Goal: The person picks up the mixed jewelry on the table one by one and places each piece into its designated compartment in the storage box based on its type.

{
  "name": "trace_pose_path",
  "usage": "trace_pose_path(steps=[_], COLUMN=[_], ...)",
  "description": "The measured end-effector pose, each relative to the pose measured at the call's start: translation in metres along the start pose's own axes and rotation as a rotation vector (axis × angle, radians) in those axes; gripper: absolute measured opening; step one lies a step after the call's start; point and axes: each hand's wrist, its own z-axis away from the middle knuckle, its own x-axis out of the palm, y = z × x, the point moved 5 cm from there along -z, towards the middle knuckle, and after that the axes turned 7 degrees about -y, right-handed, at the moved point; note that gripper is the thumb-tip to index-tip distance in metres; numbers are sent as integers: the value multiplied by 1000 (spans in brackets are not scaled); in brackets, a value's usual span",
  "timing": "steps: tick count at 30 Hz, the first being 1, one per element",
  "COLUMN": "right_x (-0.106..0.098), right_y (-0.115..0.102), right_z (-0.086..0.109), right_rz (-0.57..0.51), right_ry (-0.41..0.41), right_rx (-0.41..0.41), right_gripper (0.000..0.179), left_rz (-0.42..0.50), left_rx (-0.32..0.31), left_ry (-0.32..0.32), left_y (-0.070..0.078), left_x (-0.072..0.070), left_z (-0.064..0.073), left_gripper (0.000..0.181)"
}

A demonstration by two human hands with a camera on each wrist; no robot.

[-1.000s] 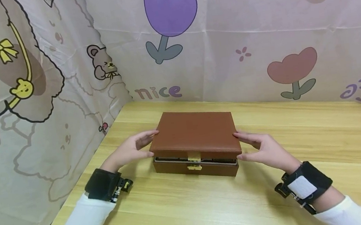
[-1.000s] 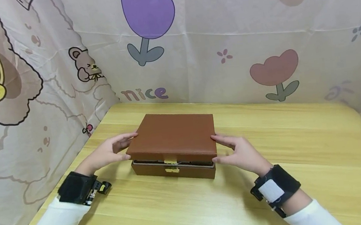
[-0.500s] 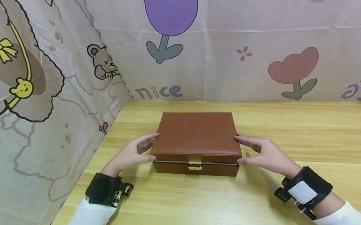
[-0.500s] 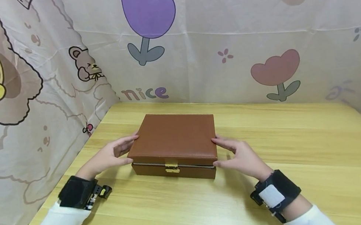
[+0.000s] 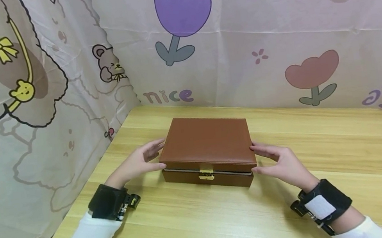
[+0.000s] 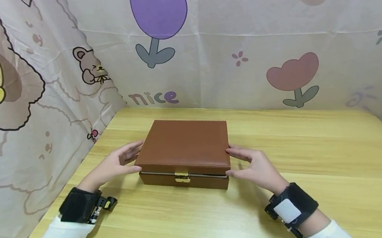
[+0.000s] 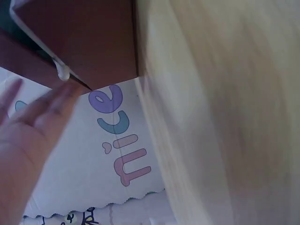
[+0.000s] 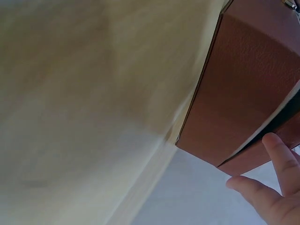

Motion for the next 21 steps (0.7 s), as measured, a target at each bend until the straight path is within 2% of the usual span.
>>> trace_pose_path(steps=[4, 10, 11, 13, 15, 17, 19, 21], right_x=[1, 1, 2, 4, 7, 12, 18, 24], right_y=[-1, -1, -2, -4, -8, -15, -23, -29], right_z=[1, 4, 4, 4, 3, 3, 2, 2], right_rz=[0, 7, 16, 63, 145, 255, 378, 490], right_ry=[7, 3, 2, 0, 6, 16, 29, 46], right_rx=[-12, -14, -12, -17, -29, -54, -77, -101], right_gripper=[56, 55, 56, 57, 62, 75, 78, 72], left_rz=[9, 82, 56, -57, -199, -328, -398, -428], left_rx=[-49, -60, -63, -72, -81, -89, -77, -68], left_ry=[5, -20, -16, 2, 27, 54, 68, 78], left_y=[0, 6, 7, 11, 15, 19, 23, 25], left_x=[1, 8, 10, 13, 15, 17, 20, 22], left_z=[3, 3, 3, 3, 4, 5, 6, 7], left_gripper=[82, 92, 90, 86, 80, 76, 74, 73])
